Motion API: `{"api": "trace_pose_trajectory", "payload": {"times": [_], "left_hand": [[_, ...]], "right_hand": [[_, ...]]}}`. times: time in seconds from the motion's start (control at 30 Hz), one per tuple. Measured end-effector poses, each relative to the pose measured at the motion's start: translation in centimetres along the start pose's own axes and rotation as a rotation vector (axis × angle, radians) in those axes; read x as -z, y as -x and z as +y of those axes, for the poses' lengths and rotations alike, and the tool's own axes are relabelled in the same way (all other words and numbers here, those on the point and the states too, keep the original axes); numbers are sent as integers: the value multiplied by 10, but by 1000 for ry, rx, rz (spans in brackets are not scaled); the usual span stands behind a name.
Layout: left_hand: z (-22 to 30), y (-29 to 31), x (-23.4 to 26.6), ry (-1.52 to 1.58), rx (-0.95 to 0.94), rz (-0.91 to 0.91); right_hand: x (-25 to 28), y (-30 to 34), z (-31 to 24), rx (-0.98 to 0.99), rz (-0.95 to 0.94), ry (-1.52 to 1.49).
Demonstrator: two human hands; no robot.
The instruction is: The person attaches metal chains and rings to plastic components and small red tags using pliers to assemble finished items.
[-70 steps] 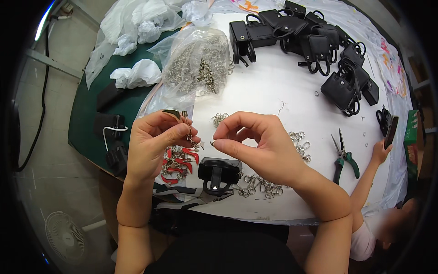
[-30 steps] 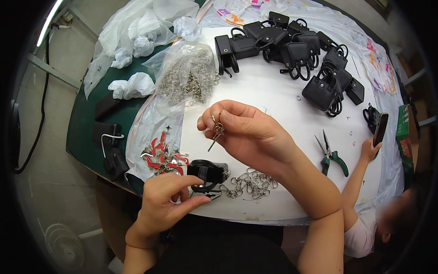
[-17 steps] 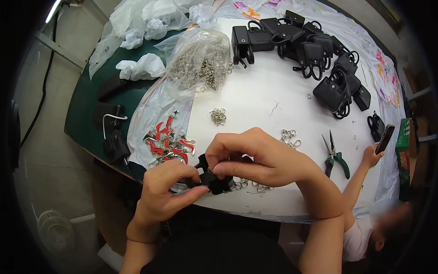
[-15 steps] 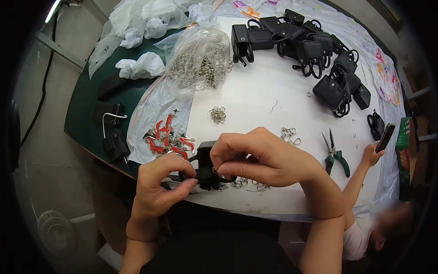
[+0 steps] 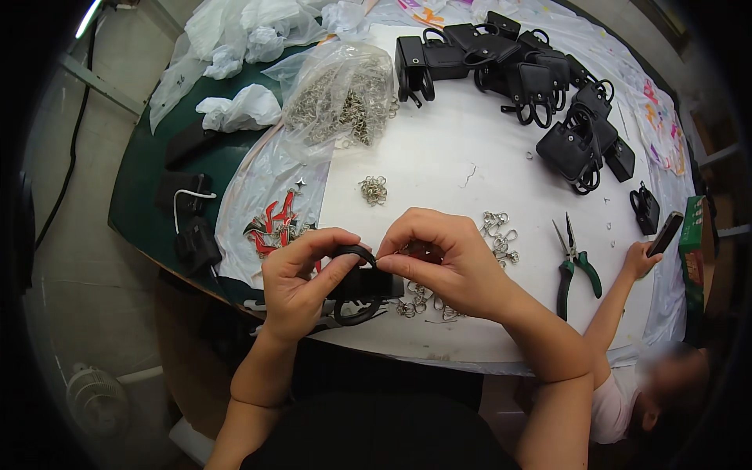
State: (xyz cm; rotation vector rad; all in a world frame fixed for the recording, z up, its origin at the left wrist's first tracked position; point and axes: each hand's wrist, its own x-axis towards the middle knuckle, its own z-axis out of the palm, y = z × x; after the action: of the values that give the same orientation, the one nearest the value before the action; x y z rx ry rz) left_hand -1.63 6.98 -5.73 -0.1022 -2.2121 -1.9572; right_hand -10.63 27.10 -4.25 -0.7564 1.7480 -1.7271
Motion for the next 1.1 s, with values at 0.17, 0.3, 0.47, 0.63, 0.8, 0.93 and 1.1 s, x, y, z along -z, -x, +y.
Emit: {"api": "trace_pose_trajectory", "payload": {"times": [0.17,0.3,0.47,0.63,0.8,0.93,1.1], "left_hand": [[-6,4,-9,121,98,90],[-7,4,-8,193,153,118],[-8,5,-9,168,97,94],[-5,9,-10,117,115,117],[-9,8,-15,191,104,238],[-10,9,-13,70,41,183],[-9,10,-11,-48,-30,123]], "right_hand": [[2,-4,7,80,-81,110],[-7,-3,20,71,25,-17],[-27,3,30,86,168,-221],[-25,0,31,278,175,147],[-15,-8,25,481,150,462],[-14,-8,32,466,184,454],[-15,-7,33,431,184,327]]}}
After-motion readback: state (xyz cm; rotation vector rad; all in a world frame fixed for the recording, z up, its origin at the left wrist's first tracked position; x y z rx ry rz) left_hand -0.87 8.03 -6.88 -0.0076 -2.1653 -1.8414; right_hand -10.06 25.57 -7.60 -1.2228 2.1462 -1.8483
